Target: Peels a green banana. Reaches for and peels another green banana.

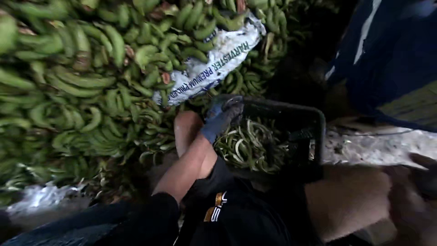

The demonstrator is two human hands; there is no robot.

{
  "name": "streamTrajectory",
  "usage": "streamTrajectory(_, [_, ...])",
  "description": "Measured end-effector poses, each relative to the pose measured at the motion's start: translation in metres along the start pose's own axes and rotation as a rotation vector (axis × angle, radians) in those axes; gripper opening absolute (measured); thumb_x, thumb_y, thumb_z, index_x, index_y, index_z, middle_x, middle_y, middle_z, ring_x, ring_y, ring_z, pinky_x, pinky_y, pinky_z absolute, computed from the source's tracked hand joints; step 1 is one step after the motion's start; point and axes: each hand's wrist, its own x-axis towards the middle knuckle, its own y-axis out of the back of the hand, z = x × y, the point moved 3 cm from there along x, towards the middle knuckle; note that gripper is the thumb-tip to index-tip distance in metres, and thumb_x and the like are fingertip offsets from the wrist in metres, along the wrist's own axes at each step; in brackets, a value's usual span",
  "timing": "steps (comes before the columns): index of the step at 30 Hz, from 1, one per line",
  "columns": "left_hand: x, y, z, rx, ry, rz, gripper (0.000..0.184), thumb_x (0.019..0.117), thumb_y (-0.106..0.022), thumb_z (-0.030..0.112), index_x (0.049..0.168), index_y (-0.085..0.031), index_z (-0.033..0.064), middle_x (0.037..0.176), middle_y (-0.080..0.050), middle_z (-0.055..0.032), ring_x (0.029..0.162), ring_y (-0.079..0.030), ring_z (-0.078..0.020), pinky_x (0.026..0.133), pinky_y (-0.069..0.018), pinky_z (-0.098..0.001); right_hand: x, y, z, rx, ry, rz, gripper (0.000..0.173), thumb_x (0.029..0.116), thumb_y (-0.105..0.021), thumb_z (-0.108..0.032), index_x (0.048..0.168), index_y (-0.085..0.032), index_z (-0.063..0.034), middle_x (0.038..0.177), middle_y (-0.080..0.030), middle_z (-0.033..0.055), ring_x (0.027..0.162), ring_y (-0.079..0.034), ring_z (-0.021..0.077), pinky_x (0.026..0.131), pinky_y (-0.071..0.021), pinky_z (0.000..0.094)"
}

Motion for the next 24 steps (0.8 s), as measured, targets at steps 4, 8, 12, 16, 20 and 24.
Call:
streamTrajectory(4, [0.020, 0.037, 0.032, 0.542, -0.139, -0.032, 0.040, 0.0990, -0.064, 0.020, 0.139, -0.062, 0.0159, 0.126, -0.070, -0.0039, 0.111, -0.067, -0.0132, 0.100, -0.0549, -0.0387, 0.059, -0.081, -0.027, -0.083, 0.108, -0.293, 0.040, 0.0963, -0.067, -0.026, 0.125, -0.065, 0.0027, 0.094, -0.069, 0.0228, 0.077, -0.066, 0.0310, 0.071, -0.0531, 0.0557])
streamTrajectory(8, [0.071, 0.087, 0.036, 0.962, -0.193, -0.003, 0.039, 0.1009, -0.061, 0.032, 0.138, -0.064, 0.0209, 0.128, -0.070, -0.0060, 0.118, -0.066, -0.0200, 0.106, -0.0500, -0.0452, 0.082, -0.152, -0.013, -0.127, -0.038, -0.499, 0.031, 0.0983, -0.071, -0.022, 0.126, -0.069, -0.0076, 0.097, -0.073, 0.0197, 0.085, -0.071, 0.0361, 0.078, -0.0557, 0.0626])
streamTrajectory(12, [0.141, 0.142, -0.001, 1.266, -0.009, 0.075, 0.043, 0.1012, -0.057, 0.037, 0.141, -0.061, 0.0234, 0.134, -0.065, -0.0130, 0.126, -0.061, -0.0334, 0.105, -0.0469, -0.0579, 0.079, -0.189, 0.003, -0.314, -0.145, -0.770, 0.040, 0.1011, -0.067, -0.035, 0.136, -0.066, -0.0146, 0.106, -0.074, 0.0235, 0.100, -0.071, 0.0456, 0.087, -0.0534, 0.0692])
streamTrajectory(16, [0.206, 0.173, -0.022, 1.303, 0.176, 0.265, 0.063, 0.0977, -0.061, 0.035, 0.154, -0.044, 0.0128, 0.149, -0.051, -0.0224, 0.134, -0.052, -0.0432, 0.107, -0.0429, -0.0649, 0.091, -0.190, 0.007, -0.257, -0.173, -0.745, 0.039, 0.0998, -0.069, -0.035, 0.133, -0.068, -0.0150, 0.102, -0.075, 0.0190, 0.094, -0.073, 0.0398, 0.084, -0.0555, 0.0649])
streamTrajectory(20, [0.254, 0.183, -0.027, 1.253, 0.283, 0.388, 0.077, 0.0916, -0.067, 0.029, 0.157, -0.034, 0.0046, 0.154, -0.044, -0.0248, 0.139, -0.047, -0.0430, 0.110, -0.0406, -0.0631, 0.102, -0.189, 0.010, -0.226, -0.198, -0.692, 0.038, 0.0982, -0.071, -0.030, 0.132, -0.068, -0.0127, 0.100, -0.075, 0.0210, 0.091, -0.073, 0.0417, 0.082, -0.0548, 0.0657])
streamTrajectory(24, [0.278, 0.191, -0.037, 1.293, 0.270, 0.406, 0.085, 0.0853, -0.072, 0.029, 0.156, -0.034, 0.0014, 0.156, -0.041, -0.0261, 0.139, -0.047, -0.0442, 0.109, -0.0428, -0.0630, 0.103, -0.196, 0.017, -0.257, -0.205, -0.740, 0.033, 0.0992, -0.070, -0.029, 0.128, -0.069, -0.0151, 0.093, -0.074, 0.0177, 0.085, -0.072, 0.0387, 0.076, -0.0552, 0.0642])
